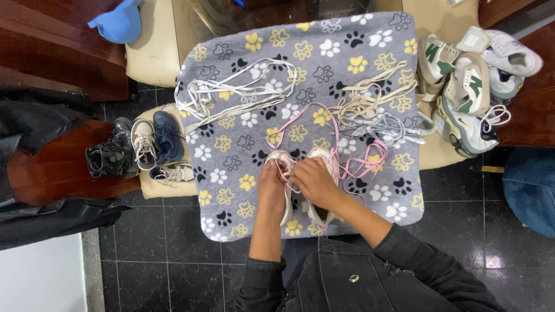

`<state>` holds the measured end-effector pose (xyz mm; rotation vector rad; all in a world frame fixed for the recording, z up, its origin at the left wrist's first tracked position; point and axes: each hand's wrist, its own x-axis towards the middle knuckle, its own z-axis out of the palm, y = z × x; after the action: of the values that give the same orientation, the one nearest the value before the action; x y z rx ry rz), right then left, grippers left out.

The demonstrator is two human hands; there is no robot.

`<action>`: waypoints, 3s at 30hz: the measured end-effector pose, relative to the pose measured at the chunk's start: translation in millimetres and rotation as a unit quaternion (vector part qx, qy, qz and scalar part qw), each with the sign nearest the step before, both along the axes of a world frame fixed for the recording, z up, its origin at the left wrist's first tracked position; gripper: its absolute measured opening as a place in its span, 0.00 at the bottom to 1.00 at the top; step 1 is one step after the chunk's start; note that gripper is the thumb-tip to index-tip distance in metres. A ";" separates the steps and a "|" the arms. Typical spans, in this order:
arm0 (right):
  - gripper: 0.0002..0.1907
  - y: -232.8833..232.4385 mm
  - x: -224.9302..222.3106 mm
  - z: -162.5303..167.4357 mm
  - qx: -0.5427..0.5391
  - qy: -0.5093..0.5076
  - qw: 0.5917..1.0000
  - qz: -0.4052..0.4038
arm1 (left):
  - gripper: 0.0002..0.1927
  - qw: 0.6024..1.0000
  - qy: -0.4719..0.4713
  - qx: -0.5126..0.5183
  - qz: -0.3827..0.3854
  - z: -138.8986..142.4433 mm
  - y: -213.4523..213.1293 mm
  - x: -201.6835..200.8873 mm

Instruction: The person removes the laces from a pair of white sneakers, then re-laces them using pink laces. The shoes are placed on a patterned cloth on a table while the laces are threaded through the eyelets and tied.

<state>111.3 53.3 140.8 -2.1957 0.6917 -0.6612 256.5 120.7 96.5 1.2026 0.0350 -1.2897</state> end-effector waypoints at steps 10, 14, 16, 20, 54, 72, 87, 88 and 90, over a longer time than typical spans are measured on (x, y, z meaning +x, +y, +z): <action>0.09 0.2 -1.9 -25.9 0.290 -0.048 0.953 -0.076 | 0.10 0.964 -0.220 0.026 -0.146 -2.4 13.6 -8.7; 0.11 -18.4 -14.6 -43.0 0.349 -0.032 0.935 -0.046 | 0.08 0.933 -0.288 0.009 -0.214 9.2 13.9 -12.2; 0.10 -23.1 -22.9 -52.6 0.407 -0.027 0.912 -0.037 | 0.07 0.934 -0.271 0.017 -0.234 13.5 14.3 -11.2; 0.09 -19.3 -34.5 -78.3 0.499 -0.082 0.862 -0.043 | 0.07 0.838 -0.470 -0.037 -0.275 11.0 11.5 -3.2; 0.12 41.1 -46.5 -102.1 0.262 0.166 0.896 -0.317 | 0.02 0.602 -0.708 -0.039 -0.368 -48.5 -2.5 -46.3; 0.10 40.6 -41.0 -110.0 0.235 0.168 0.904 -0.315 | 0.05 0.621 -0.686 -0.026 -0.378 -43.0 -4.7 -39.2; 0.11 38.7 -45.5 -123.5 0.267 0.176 0.897 -0.306 | 0.07 0.585 -0.681 0.056 -0.437 -46.5 -11.6 -40.9; 0.11 38.8 -45.7 -123.0 0.266 0.180 0.896 -0.306 | 0.08 0.590 -0.675 0.073 -0.437 -45.6 -10.9 -41.5; 0.11 40.5 -45.9 -120.5 0.264 0.177 0.896 -0.310 | 0.08 0.593 -0.668 0.093 -0.440 -45.1 -9.9 -42.6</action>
<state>65.4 93.7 20.3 -1.5769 1.5952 -0.3021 213.9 110.9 51.4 2.2451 -1.7696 -0.7768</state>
